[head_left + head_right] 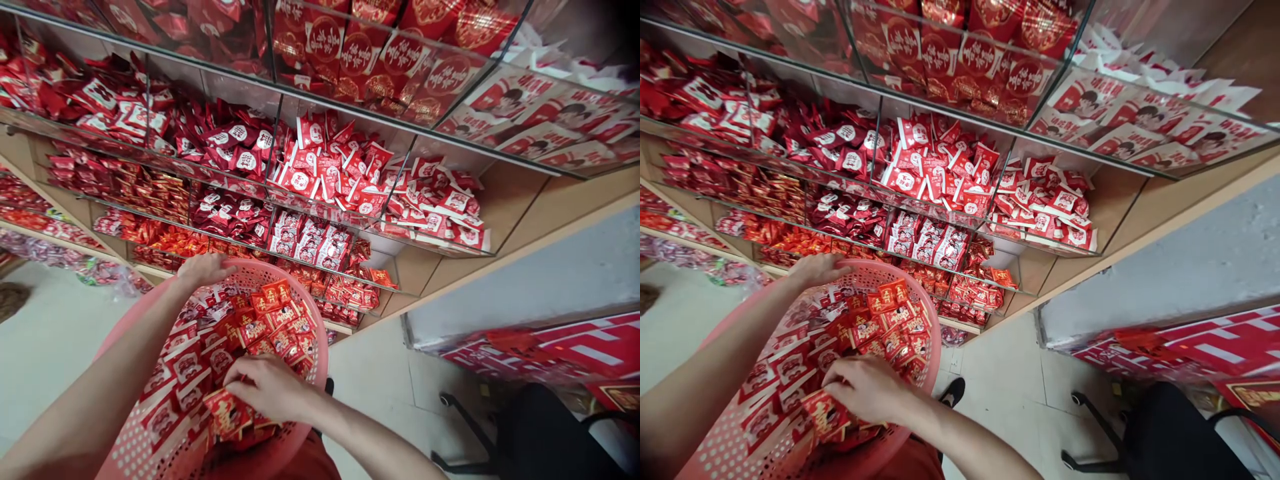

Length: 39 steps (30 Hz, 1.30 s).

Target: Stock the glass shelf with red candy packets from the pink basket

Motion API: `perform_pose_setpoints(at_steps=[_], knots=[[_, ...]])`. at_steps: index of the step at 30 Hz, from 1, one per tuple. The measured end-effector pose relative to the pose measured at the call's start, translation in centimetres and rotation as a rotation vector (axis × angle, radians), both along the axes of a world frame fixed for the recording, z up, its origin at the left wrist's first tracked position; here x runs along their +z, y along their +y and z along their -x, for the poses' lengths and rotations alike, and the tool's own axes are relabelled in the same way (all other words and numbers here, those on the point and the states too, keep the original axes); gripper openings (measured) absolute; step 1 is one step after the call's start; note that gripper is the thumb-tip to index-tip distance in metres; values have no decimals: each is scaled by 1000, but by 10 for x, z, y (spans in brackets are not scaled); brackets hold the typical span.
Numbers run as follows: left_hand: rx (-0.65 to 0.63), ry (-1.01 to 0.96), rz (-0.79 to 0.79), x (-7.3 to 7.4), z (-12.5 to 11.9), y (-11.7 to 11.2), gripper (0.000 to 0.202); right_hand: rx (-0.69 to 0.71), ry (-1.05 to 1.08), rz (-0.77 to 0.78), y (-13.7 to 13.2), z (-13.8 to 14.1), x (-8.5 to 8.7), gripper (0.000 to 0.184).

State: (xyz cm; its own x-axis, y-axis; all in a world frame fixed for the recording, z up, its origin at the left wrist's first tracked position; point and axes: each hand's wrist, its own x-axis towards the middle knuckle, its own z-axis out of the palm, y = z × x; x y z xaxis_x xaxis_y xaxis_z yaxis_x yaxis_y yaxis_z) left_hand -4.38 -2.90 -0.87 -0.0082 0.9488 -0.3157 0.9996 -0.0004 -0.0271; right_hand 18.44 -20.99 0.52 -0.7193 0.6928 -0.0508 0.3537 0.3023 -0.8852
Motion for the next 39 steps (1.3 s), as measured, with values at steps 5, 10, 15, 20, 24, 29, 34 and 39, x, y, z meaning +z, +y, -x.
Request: perform_pose_setpoints(at_steps=[5,10,15,20,24,29,34,39], knots=[[2,-8,-2,-4,4,-1,80,-138,-32,60,-18,16,-17,13],[14,-10,-1,-5,4,-1,81,-291,-40,149,-35,20,-33,10],[4,-17,0,-2,1,-2,80,-366,-22,252,-52,22,-41,23],[-10,-10,-12,-2,2,-3,81,-315,-117,221,-60,23,-36,18],[-18,-13,-22,-3,2,-2,82,-312,-151,206,-66,24,-40,21],[-28,-18,-14,-3,2,-3,82,-205,-212,185,-71,25,-48,23],[-29,-10,-7,0,0,-4,82,-223,-211,166,-70,26,-53,24],[-4,-20,-8,-2,0,-2,83,-227,-226,149,-69,23,-50,26]])
